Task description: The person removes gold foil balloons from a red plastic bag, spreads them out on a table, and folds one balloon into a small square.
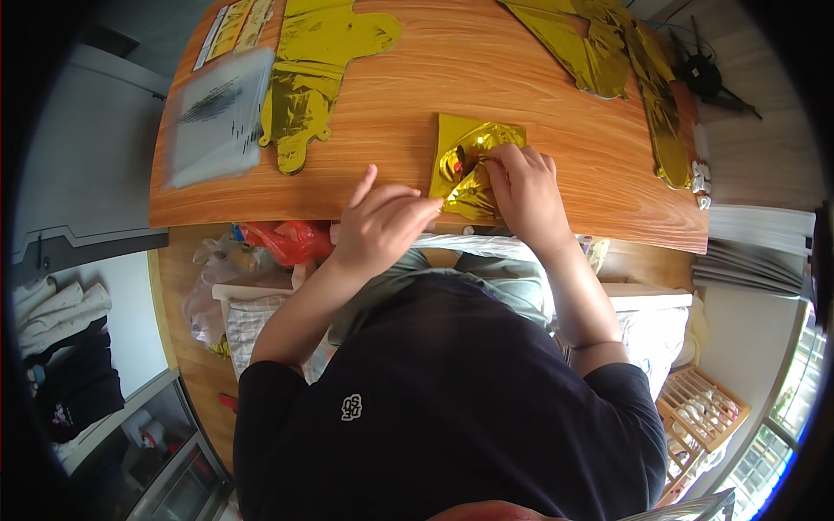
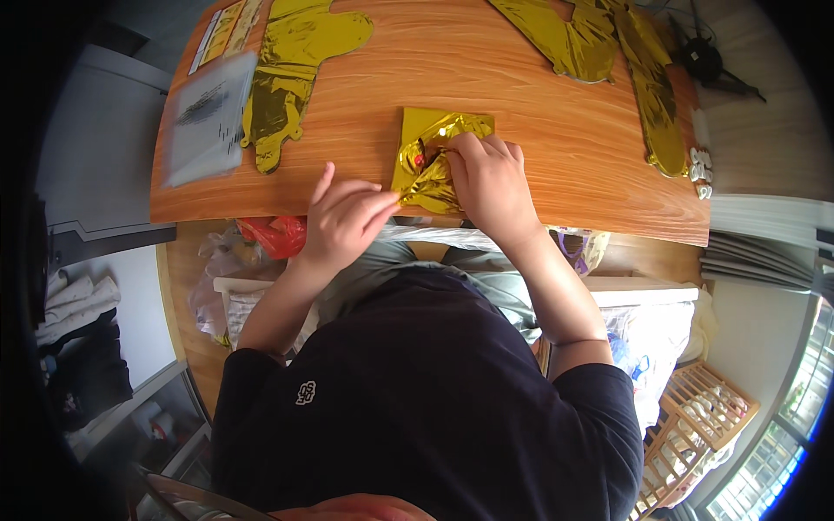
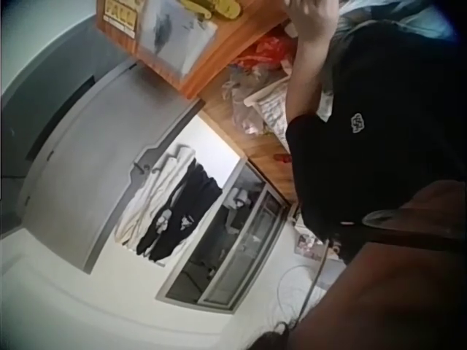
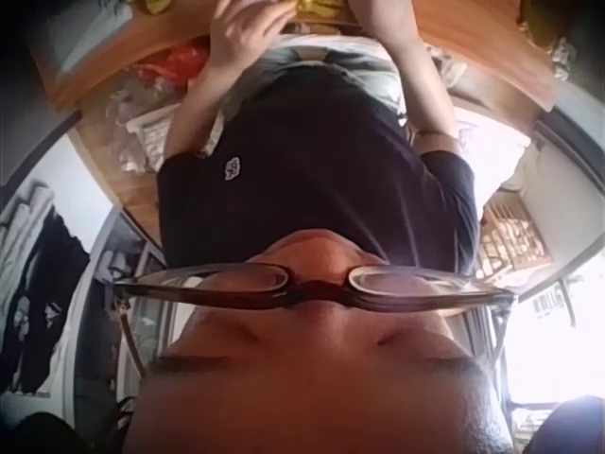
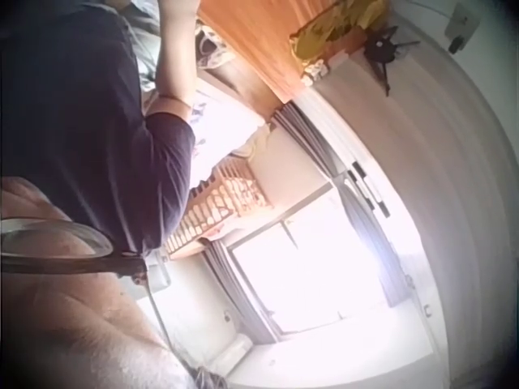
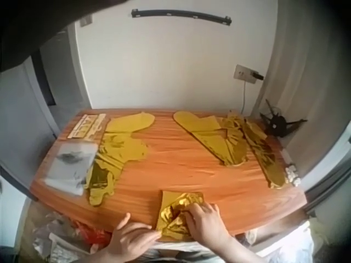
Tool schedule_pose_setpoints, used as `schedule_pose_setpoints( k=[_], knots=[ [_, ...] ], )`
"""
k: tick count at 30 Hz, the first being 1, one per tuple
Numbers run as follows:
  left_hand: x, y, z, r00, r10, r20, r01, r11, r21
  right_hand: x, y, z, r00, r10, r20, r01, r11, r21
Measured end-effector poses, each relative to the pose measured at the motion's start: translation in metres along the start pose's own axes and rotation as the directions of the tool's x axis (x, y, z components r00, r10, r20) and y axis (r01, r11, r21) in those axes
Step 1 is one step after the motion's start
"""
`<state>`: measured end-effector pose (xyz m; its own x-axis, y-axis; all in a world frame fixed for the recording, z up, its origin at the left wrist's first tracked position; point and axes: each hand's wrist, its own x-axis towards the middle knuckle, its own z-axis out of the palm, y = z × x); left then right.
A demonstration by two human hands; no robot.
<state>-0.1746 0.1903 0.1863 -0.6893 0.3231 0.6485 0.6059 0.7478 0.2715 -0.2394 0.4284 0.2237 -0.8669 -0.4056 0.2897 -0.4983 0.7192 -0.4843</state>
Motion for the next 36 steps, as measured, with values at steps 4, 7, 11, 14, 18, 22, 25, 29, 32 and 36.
schedule_pose_setpoints(
  k=[4,7,11,14,18,22,25,29,32,36],
  knots=[
    [0.006,-0.009,-0.003,0.990,-0.118,0.084,0.126,0.986,-0.107,0.001,0.002,0.000,0.998,-0.011,-0.058,0.015,0.998,0.062],
    [0.009,-0.012,-0.012,0.983,-0.016,0.181,0.029,0.998,-0.064,-0.001,0.004,0.000,0.999,-0.001,-0.040,0.004,0.997,0.071],
    [0.004,-0.016,-0.021,0.969,0.056,0.243,-0.047,0.998,-0.042,-0.001,0.005,0.002,0.999,-0.002,-0.050,0.006,0.997,0.077],
    [-0.003,-0.016,-0.022,0.972,0.086,0.221,-0.086,0.996,-0.011,0.000,0.005,0.003,0.999,0.009,-0.041,-0.006,0.998,0.054],
    [-0.011,-0.016,-0.017,0.987,0.063,0.145,-0.062,0.998,-0.016,0.002,0.002,0.004,0.999,0.018,-0.027,-0.017,0.999,0.042],
    [-0.013,-0.012,-0.015,0.986,-0.032,0.161,0.042,0.997,-0.057,0.004,0.003,0.007,0.999,0.035,-0.033,-0.034,0.999,0.032],
    [-0.005,-0.005,-0.017,0.981,-0.060,0.186,0.067,0.997,-0.034,0.006,0.002,0.006,0.998,0.056,-0.016,-0.056,0.998,0.022],
    [0.016,0.012,-0.013,0.963,-0.077,0.259,0.051,0.993,0.106,0.008,0.004,0.008,0.998,0.050,-0.032,-0.049,0.998,0.027],
    [0.031,0.024,0.001,0.946,-0.001,0.324,-0.024,0.997,0.074,0.008,0.005,0.010,0.999,0.048,-0.023,-0.048,0.999,0.009],
    [0.029,0.032,0.016,0.922,-0.022,0.387,-0.009,0.997,0.078,0.009,0.005,0.008,0.999,0.048,-0.016,-0.047,0.999,0.024]
  ],
)
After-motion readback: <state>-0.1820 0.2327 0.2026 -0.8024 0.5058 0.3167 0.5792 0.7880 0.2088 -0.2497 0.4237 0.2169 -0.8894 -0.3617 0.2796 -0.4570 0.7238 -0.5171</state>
